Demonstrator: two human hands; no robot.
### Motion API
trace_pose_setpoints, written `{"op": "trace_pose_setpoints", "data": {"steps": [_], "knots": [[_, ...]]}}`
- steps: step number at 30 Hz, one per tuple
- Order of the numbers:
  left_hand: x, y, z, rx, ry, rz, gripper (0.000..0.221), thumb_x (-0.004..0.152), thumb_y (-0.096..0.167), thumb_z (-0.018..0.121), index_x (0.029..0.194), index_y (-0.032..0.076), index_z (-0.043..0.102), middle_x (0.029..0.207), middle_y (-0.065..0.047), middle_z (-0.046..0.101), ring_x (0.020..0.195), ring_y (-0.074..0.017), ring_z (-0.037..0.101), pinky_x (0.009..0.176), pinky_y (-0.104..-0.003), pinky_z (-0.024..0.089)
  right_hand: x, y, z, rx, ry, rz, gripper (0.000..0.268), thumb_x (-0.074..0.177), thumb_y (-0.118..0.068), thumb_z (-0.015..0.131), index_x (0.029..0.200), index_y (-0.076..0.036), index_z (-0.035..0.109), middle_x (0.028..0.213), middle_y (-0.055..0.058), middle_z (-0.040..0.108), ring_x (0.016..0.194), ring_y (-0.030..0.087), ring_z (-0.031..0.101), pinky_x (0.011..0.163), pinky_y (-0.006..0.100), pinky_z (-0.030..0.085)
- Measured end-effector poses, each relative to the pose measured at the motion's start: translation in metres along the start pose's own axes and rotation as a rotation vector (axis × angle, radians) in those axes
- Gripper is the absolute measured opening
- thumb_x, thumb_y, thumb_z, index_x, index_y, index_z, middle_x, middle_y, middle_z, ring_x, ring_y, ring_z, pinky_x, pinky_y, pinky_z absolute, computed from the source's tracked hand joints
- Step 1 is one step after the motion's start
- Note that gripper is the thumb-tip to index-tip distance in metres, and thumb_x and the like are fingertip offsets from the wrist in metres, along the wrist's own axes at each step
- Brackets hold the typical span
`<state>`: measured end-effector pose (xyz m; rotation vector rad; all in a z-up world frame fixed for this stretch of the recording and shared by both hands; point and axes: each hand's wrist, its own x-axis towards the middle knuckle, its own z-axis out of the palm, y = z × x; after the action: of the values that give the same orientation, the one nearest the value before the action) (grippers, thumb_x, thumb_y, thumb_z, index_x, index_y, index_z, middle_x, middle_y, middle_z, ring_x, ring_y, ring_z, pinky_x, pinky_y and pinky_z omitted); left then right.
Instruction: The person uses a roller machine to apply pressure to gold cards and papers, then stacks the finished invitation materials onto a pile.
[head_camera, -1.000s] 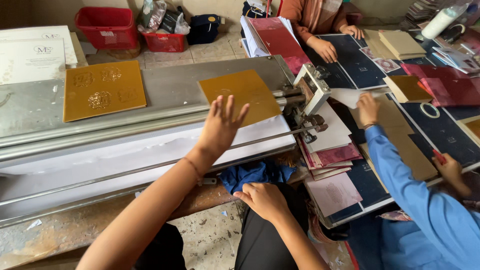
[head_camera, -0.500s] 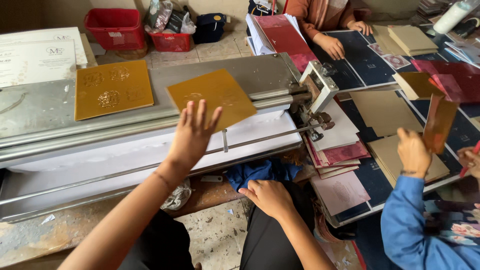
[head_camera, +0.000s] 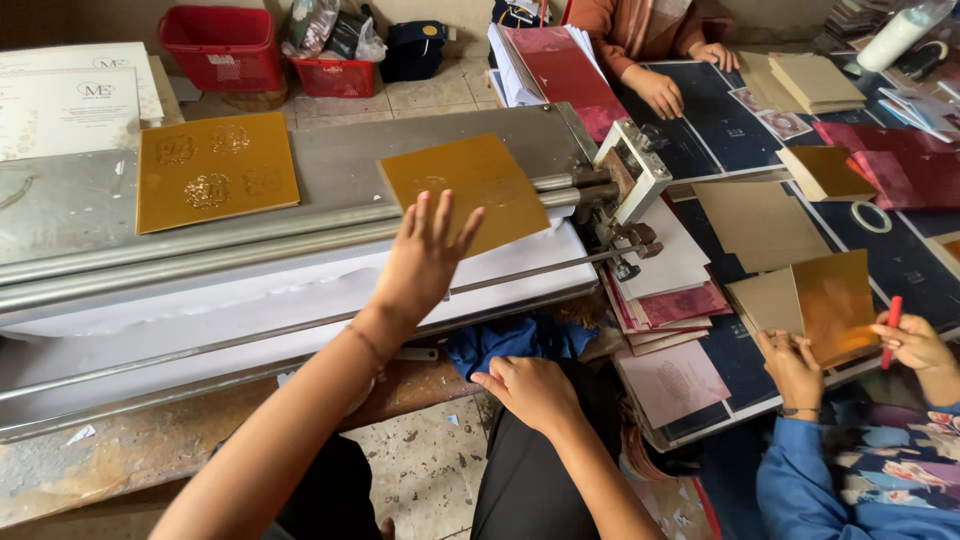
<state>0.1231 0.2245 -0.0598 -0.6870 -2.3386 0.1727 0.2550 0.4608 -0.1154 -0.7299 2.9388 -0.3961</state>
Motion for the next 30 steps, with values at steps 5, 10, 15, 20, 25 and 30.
{"op": "trace_pose_setpoints", "data": {"steps": [5,10,15,20,25,30], "knots": [[-0.056,-0.045,-0.034,0.074,0.04,0.009,0.086,0.087,0.017,0.072,0.17,0.019,0.046,0.158,-0.03,0.054,0.138,-0.0572,0.058,0.112,-0.058,0.051,-0.001,-0.004,-0.007,-0.005,-0.037,0.013,0.05,0.11,-0.063,0.049,0.087,-0.02,0.058,0.077,0.006,0.069,0.083,0.032,0.077,0.073,0.045,0.062],[-0.069,-0.056,-0.037,0.143,0.069,-0.006,0.084,0.087,0.013,0.071,0.168,0.018,0.05,0.157,-0.03,0.056,0.136,-0.0563,0.061,0.11,-0.057,0.054,0.0,-0.005,-0.009,0.014,-0.063,0.019,0.051,0.111,-0.064,0.047,0.088,-0.019,0.059,0.079,0.007,0.07,0.084,0.034,0.076,0.074,0.046,0.061],[-0.04,-0.022,-0.016,0.148,0.072,-0.037,0.08,0.092,0.018,0.07,0.168,0.016,0.048,0.158,-0.032,0.054,0.139,-0.0582,0.057,0.114,-0.06,0.049,0.0,-0.004,-0.007,0.004,-0.065,0.023,0.049,0.111,-0.063,0.047,0.09,-0.02,0.059,0.081,0.007,0.072,0.087,0.034,0.077,0.075,0.046,0.061],[0.004,0.022,0.011,-0.015,0.078,-0.026,0.078,0.093,0.02,0.069,0.167,0.013,0.047,0.156,-0.038,0.053,0.14,-0.0647,0.053,0.114,-0.066,0.044,0.0,-0.004,-0.004,0.02,-0.009,0.019,0.046,0.109,-0.061,0.052,0.091,-0.02,0.061,0.08,0.009,0.072,0.087,0.037,0.077,0.073,0.048,0.062],[0.039,0.015,0.008,-0.087,-0.106,-0.12,0.063,0.098,0.02,0.059,0.161,0.025,0.058,0.147,-0.031,0.066,0.13,-0.0584,0.066,0.11,-0.064,0.047,0.002,-0.001,0.001,-0.001,0.012,0.026,0.046,0.109,-0.062,0.052,0.089,-0.022,0.062,0.079,0.006,0.072,0.085,0.035,0.078,0.072,0.047,0.062],[0.062,-0.065,0.087,0.015,-0.224,-0.286,0.059,0.096,0.029,0.06,0.154,0.034,0.064,0.129,-0.03,0.074,0.109,-0.0599,0.073,0.098,-0.07,0.044,0.003,0.003,0.002,0.03,0.007,0.022,0.045,0.109,-0.062,0.051,0.09,-0.022,0.063,0.078,0.005,0.073,0.083,0.034,0.078,0.07,0.046,0.062]]}}
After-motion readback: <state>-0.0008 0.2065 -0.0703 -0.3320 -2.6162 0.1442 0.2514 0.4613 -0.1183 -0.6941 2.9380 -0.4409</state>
